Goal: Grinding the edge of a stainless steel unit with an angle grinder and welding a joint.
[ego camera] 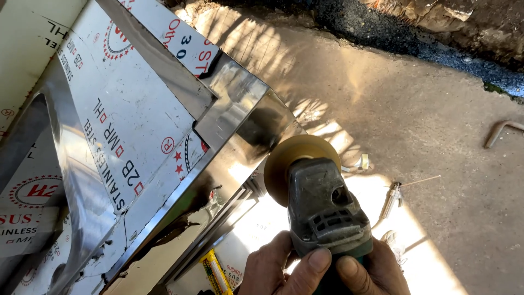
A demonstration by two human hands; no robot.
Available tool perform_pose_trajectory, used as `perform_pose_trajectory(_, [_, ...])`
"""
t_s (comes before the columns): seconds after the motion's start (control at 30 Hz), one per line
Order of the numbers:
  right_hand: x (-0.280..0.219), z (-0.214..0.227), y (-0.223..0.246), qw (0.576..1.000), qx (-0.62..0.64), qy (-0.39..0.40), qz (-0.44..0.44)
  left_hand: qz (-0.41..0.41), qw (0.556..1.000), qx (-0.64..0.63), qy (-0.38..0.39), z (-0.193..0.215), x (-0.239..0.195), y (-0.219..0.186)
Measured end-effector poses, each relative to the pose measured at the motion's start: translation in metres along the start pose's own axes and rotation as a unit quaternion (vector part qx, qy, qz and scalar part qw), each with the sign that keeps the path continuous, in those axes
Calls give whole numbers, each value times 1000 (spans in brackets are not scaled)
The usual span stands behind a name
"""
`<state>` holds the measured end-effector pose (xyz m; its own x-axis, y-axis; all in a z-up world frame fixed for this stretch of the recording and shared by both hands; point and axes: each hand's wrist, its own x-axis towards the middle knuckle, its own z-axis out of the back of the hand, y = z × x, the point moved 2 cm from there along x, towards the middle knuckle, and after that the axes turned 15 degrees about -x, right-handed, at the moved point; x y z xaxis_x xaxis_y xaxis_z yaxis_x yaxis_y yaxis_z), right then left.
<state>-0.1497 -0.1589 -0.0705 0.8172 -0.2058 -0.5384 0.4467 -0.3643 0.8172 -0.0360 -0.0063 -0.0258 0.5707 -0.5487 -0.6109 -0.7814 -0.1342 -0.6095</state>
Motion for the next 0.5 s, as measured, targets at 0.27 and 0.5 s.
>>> perform_pose_trajectory(0.27, [-2, 1, 0, 999, 12, 20, -27, -8, 996, 82, -45, 0, -6, 1])
perform_pose_trajectory(0.5, [-9, 10, -19, 999, 31, -7, -31, 15, 997, 66, -26, -3, -3, -5])
